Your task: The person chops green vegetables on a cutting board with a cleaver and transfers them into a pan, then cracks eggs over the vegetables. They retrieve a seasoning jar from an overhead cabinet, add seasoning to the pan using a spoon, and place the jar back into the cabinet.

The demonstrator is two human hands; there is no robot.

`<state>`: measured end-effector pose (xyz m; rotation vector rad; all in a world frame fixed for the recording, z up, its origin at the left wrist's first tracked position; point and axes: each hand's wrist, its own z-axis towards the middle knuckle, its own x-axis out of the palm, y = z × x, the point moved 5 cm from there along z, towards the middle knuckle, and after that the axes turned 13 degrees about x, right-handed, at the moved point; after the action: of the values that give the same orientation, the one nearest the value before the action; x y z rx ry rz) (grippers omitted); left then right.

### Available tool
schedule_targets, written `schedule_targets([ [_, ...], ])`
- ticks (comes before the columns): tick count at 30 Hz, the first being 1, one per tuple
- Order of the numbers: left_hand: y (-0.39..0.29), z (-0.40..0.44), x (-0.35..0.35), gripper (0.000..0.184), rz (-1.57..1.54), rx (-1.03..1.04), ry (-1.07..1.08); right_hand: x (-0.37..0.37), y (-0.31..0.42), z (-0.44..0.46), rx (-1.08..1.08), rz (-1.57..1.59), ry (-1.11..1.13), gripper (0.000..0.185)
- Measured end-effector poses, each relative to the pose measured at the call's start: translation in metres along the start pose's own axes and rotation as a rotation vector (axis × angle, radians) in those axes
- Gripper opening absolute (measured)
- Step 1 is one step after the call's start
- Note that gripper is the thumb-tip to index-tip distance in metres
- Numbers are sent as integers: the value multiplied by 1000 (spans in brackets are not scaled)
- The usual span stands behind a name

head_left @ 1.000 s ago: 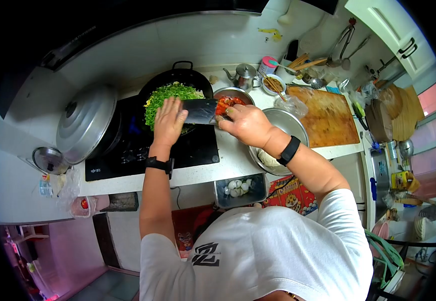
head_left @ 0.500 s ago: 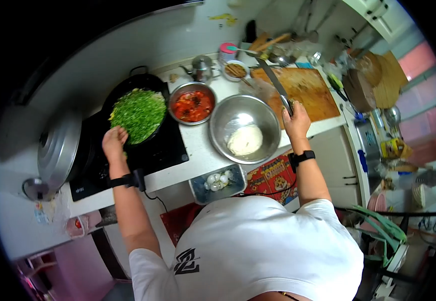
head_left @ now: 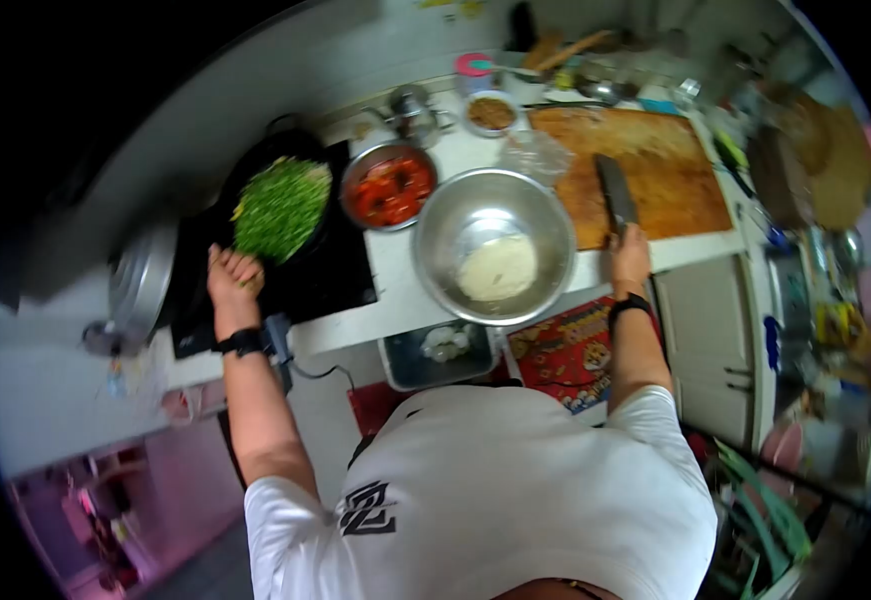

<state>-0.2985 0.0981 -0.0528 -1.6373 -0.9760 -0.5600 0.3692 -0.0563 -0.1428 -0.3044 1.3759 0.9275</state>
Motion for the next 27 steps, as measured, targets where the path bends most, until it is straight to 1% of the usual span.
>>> schedule_targets([
  [1,0,-4,6,53,-82,-30,61,9,-2,0,13,17,10,31],
  [2,-2,-10,13,55,-103,-38,52,4,5,-4,33,6,21,31],
  [3,-4,-12,14,57,-154,-46,57,8,7,-6,8,-1,31,31],
  [4,-6,-17,18,58,-139,-11,-14,11,7,-8,-44,16,47,31],
  [5,-8,-20,20,59,-203,10,22,17,5,-9,-59,64,63,33],
  [7,-14,-19,17,60,-213,55,-24,27,0,-9,-40,45,114,35],
  [9,-19,-18,12,60,-195,111,-168,29,-3,-9,-9,35,132,36],
  [10,-22,-12,4,61,-207,146,-187,25,-1,-7,0,17,57,34],
  [11,-23,-5,-2,61,-218,156,-141,21,2,0,1,60,32,34],
  [12,-23,-1,-7,60,-239,150,-136,8,19,4,-84,187,-69,31],
  [13,-23,3,-10,60,-260,139,-133,-9,38,7,-167,309,-170,29],
  [14,-22,8,-9,60,-262,131,-127,-24,69,7,-187,520,-74,26],
  [15,-20,13,-9,59,-242,159,-205,-45,108,-4,-206,727,22,24],
  [16,-17,16,-10,60,-222,181,-283,-70,151,-24,-219,716,169,22],
  [17,-13,19,-7,60,-227,162,-274,-85,193,-48,-230,702,313,20],
  [18,-10,21,-3,62,-241,172,-285,-70,226,-75,-294,956,621,21],
  [19,-9,25,0,65,-256,182,-294,-82,268,-113,-287,1020,802,22],
  [20,-6,28,2,67,-269,173,-220,-79,303,-148,-591,1120,805,25],
  [21,-4,30,4,67,-278,152,-205,-91,339,-183,-694,1011,787,26],
  [23,-3,36,4,69,-271,115,-193,-100,404,-240,-769,1143,877,25],
  [24,-3,42,-1,70,-260,86,-159,-101,429,-258,-938,1182,740,25],
  [25,-3,45,0,71,-276,71,-143,-100,451,-277,-898,1183,804,26],
  [26,-3,47,0,71,-279,49,-132,-93,468,-292,-915,1203,798,30],
  [27,-4,50,-2,71,-283,25,-125,-90,482,-304,-934,1179,802,37],
])
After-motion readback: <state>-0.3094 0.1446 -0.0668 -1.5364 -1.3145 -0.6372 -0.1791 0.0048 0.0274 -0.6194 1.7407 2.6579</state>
